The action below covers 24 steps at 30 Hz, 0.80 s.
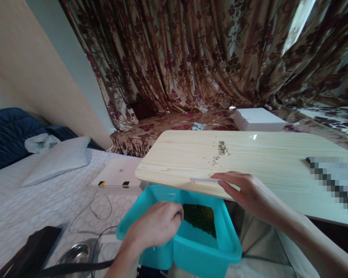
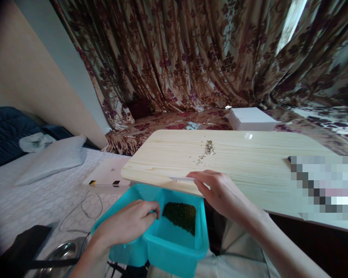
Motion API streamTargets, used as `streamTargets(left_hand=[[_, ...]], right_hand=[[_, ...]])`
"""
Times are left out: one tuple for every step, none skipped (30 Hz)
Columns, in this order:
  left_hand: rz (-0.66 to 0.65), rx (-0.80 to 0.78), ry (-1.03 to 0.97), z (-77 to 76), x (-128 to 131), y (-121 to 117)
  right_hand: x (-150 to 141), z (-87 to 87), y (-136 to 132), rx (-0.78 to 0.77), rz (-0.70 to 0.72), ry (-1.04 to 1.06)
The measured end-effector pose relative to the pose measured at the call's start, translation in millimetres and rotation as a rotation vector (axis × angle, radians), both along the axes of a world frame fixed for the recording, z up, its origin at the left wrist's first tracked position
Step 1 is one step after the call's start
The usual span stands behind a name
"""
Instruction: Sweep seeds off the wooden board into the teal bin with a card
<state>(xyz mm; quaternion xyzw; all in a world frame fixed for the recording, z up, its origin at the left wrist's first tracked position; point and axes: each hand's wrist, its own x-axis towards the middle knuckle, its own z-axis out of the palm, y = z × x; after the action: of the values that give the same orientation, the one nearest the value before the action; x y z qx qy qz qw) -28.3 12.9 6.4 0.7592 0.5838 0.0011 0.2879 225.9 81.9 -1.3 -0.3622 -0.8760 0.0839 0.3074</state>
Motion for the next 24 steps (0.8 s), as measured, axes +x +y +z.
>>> streamTargets(left_hand=[[0.0, -0.001, 0.0, 0.1, 0.2, 0.2], [-0.001, -0.002, -0.001, 0.1, 0.5, 0.3], [-0.004, -0.002, -0.002, 0.1, 0.6, 0.3], [-0.006, -0.003, -0.002, 0.1, 0.5, 0.3], [-0.005, -0.004, -0.003, 0.0, 0.3, 0.3], [-0.003, -0.004, -0.001, 0.0, -0.2, 0.3], [0.0, -0.004, 0.002, 0.0, -0.8, 0.3], [0.002, -0.005, 0.007, -0.1, -1.4, 0.3], [0.002, -0.004, 0.012, -0.4, -1.8, 0.2], [0.0, -0.003, 0.016, -0.8, -1.9, 0.1], [-0.007, 0.001, 0.021, -1.4, -1.2, -0.1], [-0.018, 0.009, 0.027, -2.3, 0.3, -0.4], [-0.032, 0.021, 0.034, -3.5, 2.9, -0.8], [-0.049, 0.036, 0.043, -4.9, 6.8, -1.2], [-0.068, 0.053, 0.053, -6.6, 11.8, -1.4], [-0.09, 0.066, 0.064, -8.4, 17.9, -1.5], [-0.117, 0.079, 0.076, -10.2, 25.0, -1.2], [-0.152, 0.088, 0.09, -12.0, 32.8, -0.7], [-0.192, 0.092, 0.102, -13.6, 41.0, 0.3], [-0.23, 0.094, 0.115, -14.9, 49.5, 1.5], [-0.275, 0.098, 0.127, -15.8, 58.1, 3.0], [-0.315, 0.098, 0.138, -16.2, 66.5, 4.6], [-0.344, 0.106, 0.144, -16.0, 74.6, 6.1], [-0.371, 0.117, 0.147, -15.4, 82.3, 7.4]], right_hand=[[1.8, 2.0, -3.0, -0.013, 0.008, 0.003], [3.1, 3.7, -5.0, -0.018, 0.011, 0.005], [3.7, 4.9, -5.9, -0.017, 0.007, 0.008], [3.6, 5.6, -6.1, -0.011, 0.0, 0.009], [2.7, 5.8, -5.9, 0.002, -0.003, 0.012], [1.1, 5.5, -5.9, 0.014, -0.002, 0.016], [-0.9, 5.0, -6.5, 0.022, 0.003, 0.017], [-2.8, 4.5, -8.2, 0.027, 0.013, 0.019], [-4.3, 4.1, -11.0, 0.024, 0.029, 0.018], [-4.8, 3.9, -15.0, 0.012, 0.053, 0.014], [-3.8, 3.9, -19.7, -0.005, 0.077, 0.008], [-0.9, 4.1, -24.3, -0.029, 0.102, -0.003], [4.0, 4.2, -28.2, -0.048, 0.119, -0.012], [10.9, 3.8, -30.6, -0.056, 0.113, -0.017], [19.7, 2.9, -30.9, -0.045, 0.079, -0.012], [29.8, 1.1, -29.1, -0.02, 0.022, -0.005], [40.7, -1.4, -25.3, 0.02, -0.058, 0.017], [51.7, -4.4, -20.0, 0.056, -0.144, 0.032], [61.9, -7.7, -13.9, 0.078, -0.216, 0.029], [70.8, -10.7, -7.7, 0.1, -0.255, 0.028], [77.7, -13.2, -2.2, 0.111, -0.271, 0.026], [82.3, -14.6, 2.1, 0.121, -0.285, 0.02], [84.6, -15.0, 5.1, 0.127, -0.29, 0.016], [84.7, -14.4, 6.8, 0.124, -0.292, 0.01]])
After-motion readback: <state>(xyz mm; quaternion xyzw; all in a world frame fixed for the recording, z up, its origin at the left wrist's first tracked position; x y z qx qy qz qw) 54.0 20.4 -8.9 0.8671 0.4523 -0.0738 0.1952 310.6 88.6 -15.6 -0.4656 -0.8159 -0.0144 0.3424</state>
